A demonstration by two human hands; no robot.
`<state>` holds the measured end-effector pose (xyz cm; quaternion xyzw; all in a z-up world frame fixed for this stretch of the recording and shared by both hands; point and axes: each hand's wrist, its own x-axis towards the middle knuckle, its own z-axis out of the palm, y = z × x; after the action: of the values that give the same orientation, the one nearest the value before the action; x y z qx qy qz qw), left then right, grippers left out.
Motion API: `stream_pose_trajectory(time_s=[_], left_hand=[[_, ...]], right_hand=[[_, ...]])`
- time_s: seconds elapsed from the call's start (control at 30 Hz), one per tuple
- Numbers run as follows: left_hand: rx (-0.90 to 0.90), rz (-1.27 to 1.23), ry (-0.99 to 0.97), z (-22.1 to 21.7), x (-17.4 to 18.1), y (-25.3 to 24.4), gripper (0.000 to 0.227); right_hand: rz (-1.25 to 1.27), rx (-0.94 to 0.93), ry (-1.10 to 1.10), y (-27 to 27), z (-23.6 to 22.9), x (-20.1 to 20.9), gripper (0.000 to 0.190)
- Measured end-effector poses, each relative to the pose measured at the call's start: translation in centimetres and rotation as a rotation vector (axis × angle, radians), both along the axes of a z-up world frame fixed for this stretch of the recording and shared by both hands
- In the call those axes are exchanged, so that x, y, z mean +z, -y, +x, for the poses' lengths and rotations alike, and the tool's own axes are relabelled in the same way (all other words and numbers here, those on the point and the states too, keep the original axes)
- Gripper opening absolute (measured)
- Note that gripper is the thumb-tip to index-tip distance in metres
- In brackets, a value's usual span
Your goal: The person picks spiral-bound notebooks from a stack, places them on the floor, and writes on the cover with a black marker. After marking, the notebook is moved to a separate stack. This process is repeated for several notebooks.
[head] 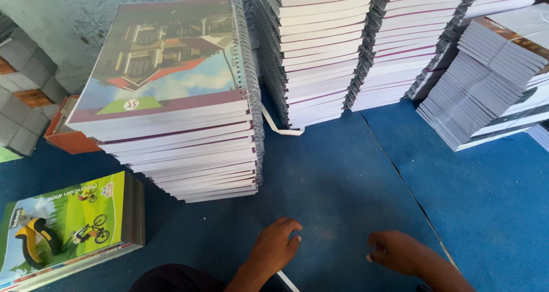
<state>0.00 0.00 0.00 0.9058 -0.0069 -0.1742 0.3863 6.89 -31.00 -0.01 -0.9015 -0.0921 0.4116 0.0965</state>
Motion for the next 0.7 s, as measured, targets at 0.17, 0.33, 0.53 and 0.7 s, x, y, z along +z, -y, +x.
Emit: stream_pose_trajectory(time_s=[0.17,0.33,0.53,0.7], left_hand=[[0.003,0.013,-0.028,-0.1,1.0,0.1,0.029],[-0.005,-0.009,-0.007,0.0,0.8,0.0,0.028],[-0.006,0.0,-0.018,0.0,0.7,-0.1,0.028],[0.001,-0.004,-0.02,-0.1,0.9,-0.1,0.028]], right_hand=[[0.04,-0.023,0.049,-0.1,-0.6,0.7,0.039],[0.026,-0.028,0.029,-0.5,-0.6,1.2,0.039],[0.014,-0.043,0.022,-0.7,-0.7,1.3,0.04],[0.046,-0.017,0.037,-0.5,-0.7,1.0,0.04]])
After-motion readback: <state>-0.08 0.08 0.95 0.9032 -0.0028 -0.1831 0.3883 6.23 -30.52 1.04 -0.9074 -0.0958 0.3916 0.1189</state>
